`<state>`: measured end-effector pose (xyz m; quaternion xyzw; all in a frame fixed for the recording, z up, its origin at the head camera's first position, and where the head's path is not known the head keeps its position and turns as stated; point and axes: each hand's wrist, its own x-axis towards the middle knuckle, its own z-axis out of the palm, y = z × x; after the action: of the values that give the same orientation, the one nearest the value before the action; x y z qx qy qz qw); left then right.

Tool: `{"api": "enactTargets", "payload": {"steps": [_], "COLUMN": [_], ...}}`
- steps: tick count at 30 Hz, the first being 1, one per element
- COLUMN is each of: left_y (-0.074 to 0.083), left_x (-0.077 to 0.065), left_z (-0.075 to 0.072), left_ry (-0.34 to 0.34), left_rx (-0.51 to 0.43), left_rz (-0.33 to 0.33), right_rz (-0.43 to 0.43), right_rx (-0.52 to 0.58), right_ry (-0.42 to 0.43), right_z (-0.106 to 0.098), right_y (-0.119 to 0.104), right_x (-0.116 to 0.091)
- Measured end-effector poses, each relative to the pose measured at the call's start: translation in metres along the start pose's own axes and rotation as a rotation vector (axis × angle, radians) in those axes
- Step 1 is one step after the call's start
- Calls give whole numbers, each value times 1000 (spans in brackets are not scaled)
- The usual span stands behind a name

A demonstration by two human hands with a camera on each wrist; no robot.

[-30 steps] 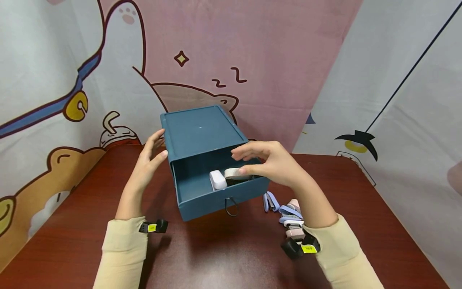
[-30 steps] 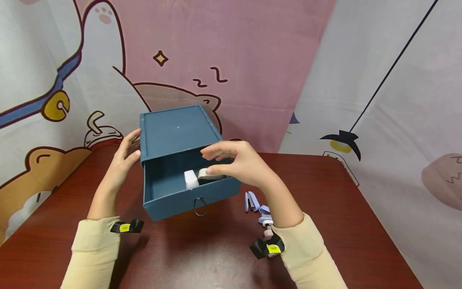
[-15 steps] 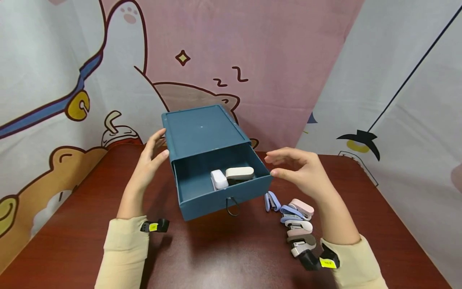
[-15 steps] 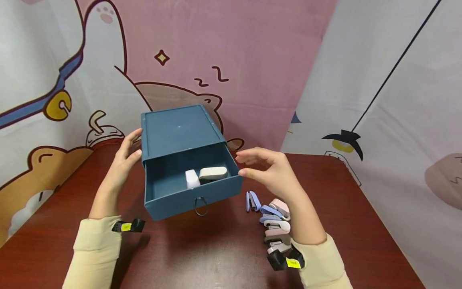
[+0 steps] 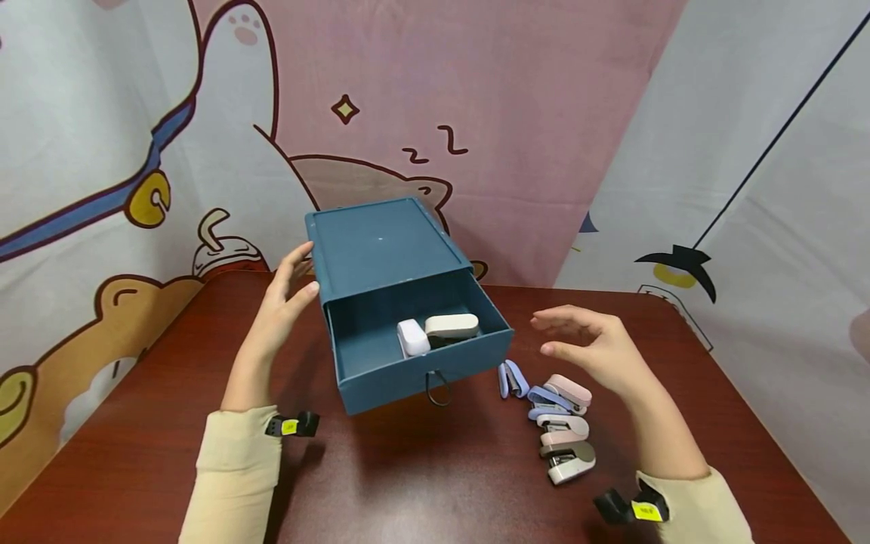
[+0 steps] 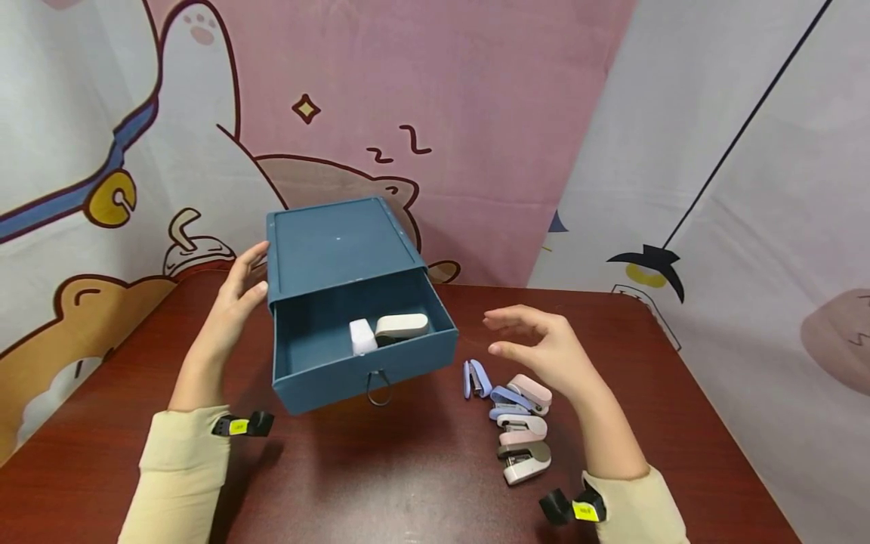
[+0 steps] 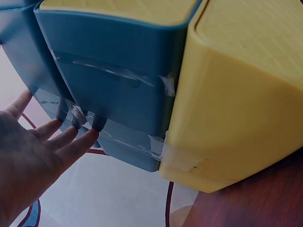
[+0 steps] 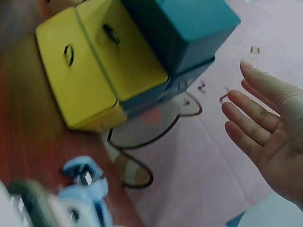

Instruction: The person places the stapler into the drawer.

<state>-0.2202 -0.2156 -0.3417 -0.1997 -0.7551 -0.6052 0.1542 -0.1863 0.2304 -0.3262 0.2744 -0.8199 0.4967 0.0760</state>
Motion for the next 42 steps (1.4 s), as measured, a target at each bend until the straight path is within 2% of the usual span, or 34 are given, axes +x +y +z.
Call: {"api": "enactTargets", "payload": {"steps": [12,18,27,36,42], "left_y": [0,1,1,2,1], "left_x": [0,-1,-2,-1,0], "left_z": [1,0,0,0,0], "left_ry": [-2,2,0,-2,-3], "left_rx": [8,6,6,10,6], "left_rz": [-4,-4,-11,-8,-7], "right_rz": [45,61,145,220,242], "right_rx": [-51,-10,49,28,81], "right_ry": [-118,-213,-322,-364,-397], "right_z": [-17,-24,-32,-34,-35], "right_y": [50,71,100,118,128], "right_x": [-25,-30,-39,-45,-48]}}
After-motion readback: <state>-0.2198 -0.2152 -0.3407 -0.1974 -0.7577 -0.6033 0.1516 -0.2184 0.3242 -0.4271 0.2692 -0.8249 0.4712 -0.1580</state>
